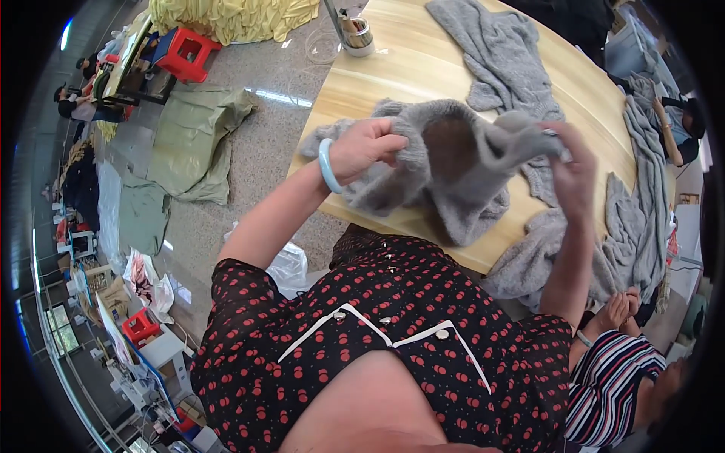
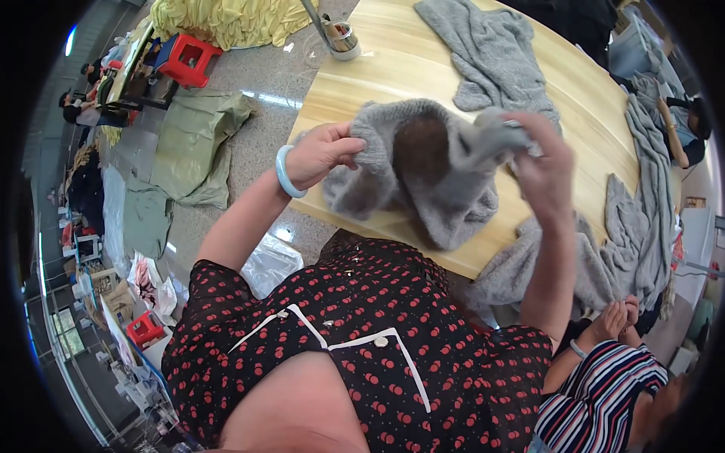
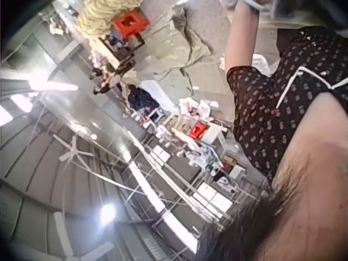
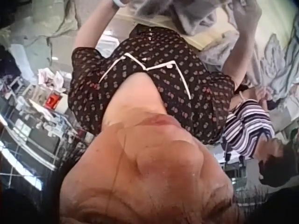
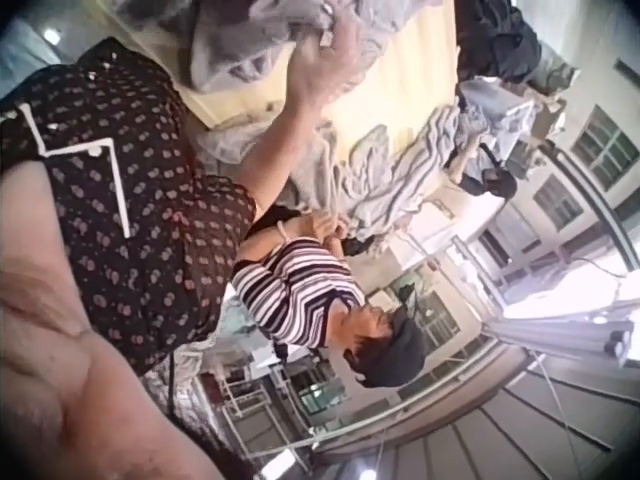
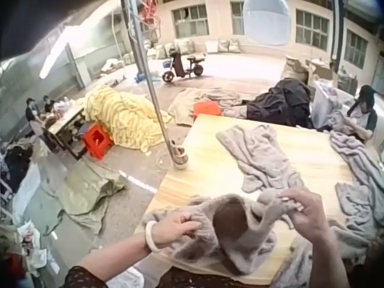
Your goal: Inspecting and picking loose threads from a gray fleece garment on a workbench.
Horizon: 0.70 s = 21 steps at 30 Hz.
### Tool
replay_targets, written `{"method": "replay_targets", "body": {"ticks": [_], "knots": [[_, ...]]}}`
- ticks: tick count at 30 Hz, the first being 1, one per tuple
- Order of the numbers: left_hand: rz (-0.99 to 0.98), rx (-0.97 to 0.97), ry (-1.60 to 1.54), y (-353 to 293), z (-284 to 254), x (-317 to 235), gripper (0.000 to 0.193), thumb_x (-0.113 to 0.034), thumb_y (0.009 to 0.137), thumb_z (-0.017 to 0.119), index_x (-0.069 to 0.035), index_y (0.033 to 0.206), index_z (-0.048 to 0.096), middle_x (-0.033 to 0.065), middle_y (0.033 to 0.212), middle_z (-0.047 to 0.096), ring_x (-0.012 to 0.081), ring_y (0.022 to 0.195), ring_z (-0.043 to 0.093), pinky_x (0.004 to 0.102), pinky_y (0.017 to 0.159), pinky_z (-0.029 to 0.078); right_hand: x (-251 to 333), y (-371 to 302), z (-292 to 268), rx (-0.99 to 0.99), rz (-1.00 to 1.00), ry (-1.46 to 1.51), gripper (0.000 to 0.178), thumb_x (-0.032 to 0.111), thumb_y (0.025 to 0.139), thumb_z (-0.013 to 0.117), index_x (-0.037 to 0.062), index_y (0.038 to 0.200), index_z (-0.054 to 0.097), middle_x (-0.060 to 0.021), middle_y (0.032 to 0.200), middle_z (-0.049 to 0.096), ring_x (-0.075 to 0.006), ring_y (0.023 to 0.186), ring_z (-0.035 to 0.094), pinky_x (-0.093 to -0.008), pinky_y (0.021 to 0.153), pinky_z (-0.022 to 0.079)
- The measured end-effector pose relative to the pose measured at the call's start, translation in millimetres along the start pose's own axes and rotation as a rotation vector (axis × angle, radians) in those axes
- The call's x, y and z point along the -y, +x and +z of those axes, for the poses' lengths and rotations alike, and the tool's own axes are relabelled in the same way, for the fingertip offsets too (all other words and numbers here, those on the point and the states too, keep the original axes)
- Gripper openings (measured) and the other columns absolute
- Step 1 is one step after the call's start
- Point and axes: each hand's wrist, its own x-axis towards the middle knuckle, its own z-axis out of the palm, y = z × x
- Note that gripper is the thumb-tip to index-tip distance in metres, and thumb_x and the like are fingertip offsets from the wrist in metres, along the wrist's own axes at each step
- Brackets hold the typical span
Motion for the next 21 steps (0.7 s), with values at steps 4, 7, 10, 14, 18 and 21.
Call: {"method": "replay_targets", "body": {"ticks": [4,7,10,14,18,21], "knots": [[0.06,-0.059,-0.022,8,21,-7,0.009,-0.012,0.077,0.058,-0.004,0.079,0.057,0.0003,0.074,0.055,0.0068,0.068,0.051,0.0227,0.06,0.044,5,-9,52,0.31,0.146,0.254,0.033,-0.01,0.07,0.04,0.0022,0.096,0.055,-0.0059,0.088,0.058,-0.0115,0.086,0.053,-0.0223,0.077,0.04],[0.076,-0.091,0.008,12,19,2,0.01,-0.011,0.076,0.059,-0.004,0.072,0.052,-0.0001,0.07,0.053,0.0068,0.068,0.05,0.0229,0.061,0.045,4,-14,90,0.317,0.161,0.273,0.026,0.002,0.076,0.047,0.0032,0.101,0.054,-0.0044,0.081,0.057,-0.0104,0.076,0.053,-0.0223,0.07,0.041],[0.09,-0.063,0.025,14,15,9,0.006,-0.009,0.079,0.057,-0.004,0.08,0.054,0.0001,0.076,0.055,0.0067,0.071,0.052,0.0222,0.065,0.044,1,-14,104,0.391,0.231,0.326,0.027,0.012,0.079,0.053,0.0029,0.104,0.055,-0.0037,0.077,0.059,-0.0104,0.073,0.054,-0.0231,0.067,0.043],[0.091,0.015,-0.108,13,16,13,0.01,-0.008,0.083,0.052,-0.003,0.091,0.057,0.0014,0.084,0.058,0.0074,0.076,0.054,0.0227,0.072,0.045,7,-9,119,0.352,0.252,0.222,0.029,0.02,0.079,0.057,0.0009,0.101,0.058,-0.0079,0.08,0.063,-0.0125,0.072,0.057,-0.0258,0.065,0.045],[0.108,0.011,-0.159,13,21,17,0.009,-0.008,0.084,0.051,-0.003,0.09,0.056,0.0019,0.086,0.057,0.0082,0.076,0.054,0.0235,0.075,0.045,12,-9,121,0.315,0.221,0.164,0.028,0.02,0.077,0.058,-0.0001,0.096,0.06,-0.0131,0.082,0.064,-0.0155,0.069,0.059,-0.0275,0.062,0.045],[0.117,-0.039,-0.241,19,26,25,0.007,-0.009,0.081,0.054,-0.002,0.081,0.056,0.001,0.077,0.056,0.007,0.073,0.052,0.0214,0.068,0.044,9,-8,125,0.278,0.194,0.079,0.023,0.02,0.073,0.057,0.0029,0.088,0.06,-0.0167,0.072,0.06,-0.0275,0.066,0.059,-0.0346,0.059,0.046]]}}
